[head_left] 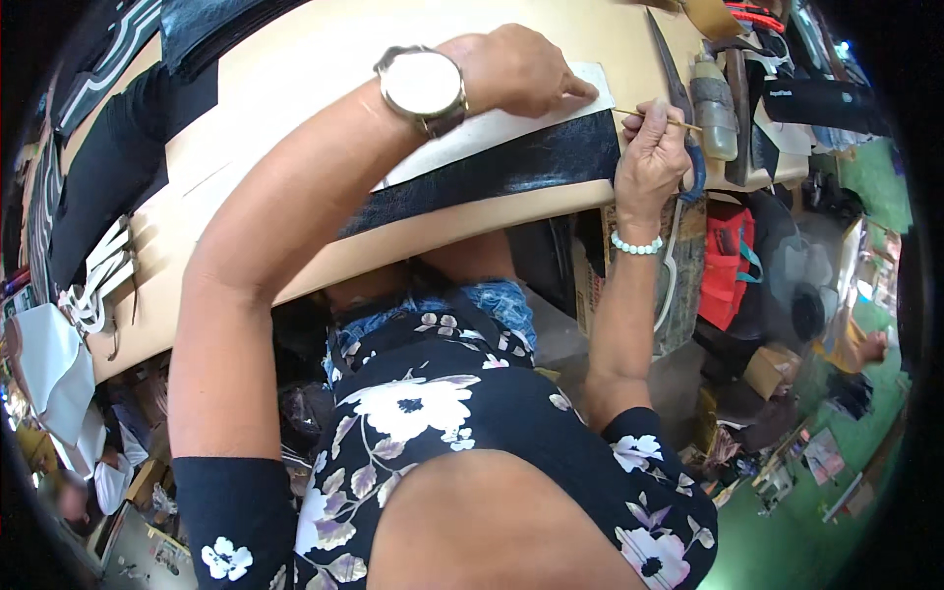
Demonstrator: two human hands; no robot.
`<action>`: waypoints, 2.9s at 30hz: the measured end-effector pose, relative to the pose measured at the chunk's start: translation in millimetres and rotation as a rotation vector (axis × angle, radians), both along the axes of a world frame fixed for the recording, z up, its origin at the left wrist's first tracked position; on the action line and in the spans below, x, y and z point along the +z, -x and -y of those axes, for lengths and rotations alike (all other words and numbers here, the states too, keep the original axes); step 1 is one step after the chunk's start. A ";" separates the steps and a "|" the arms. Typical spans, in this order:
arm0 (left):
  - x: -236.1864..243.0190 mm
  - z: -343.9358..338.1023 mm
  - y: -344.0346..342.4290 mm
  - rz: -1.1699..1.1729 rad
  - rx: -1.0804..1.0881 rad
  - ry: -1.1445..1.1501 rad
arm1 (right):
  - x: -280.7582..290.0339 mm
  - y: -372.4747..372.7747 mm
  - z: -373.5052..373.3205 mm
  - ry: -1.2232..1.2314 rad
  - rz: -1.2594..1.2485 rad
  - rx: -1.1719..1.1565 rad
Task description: The person traces a paper template onto leather strips with a stylus and applies glue to the leather surfaces using a bottle and a sponge applicator.
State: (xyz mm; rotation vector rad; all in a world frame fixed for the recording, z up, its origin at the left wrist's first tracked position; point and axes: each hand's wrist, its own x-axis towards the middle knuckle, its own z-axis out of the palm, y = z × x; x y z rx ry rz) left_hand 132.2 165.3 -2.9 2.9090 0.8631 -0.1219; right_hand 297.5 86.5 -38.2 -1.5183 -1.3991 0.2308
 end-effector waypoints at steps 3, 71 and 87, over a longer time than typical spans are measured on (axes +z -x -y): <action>8.8 -14.8 1.2 -0.001 0.024 0.257 | 0.4 -4.2 -1.5 0.018 0.080 0.029; 28.4 134.9 298.3 0.676 0.929 0.668 | 120.6 -62.6 -62.2 0.538 -0.148 0.685; 9.5 85.9 202.6 0.673 0.539 0.770 | 187.8 -89.0 -28.4 0.078 -0.336 0.603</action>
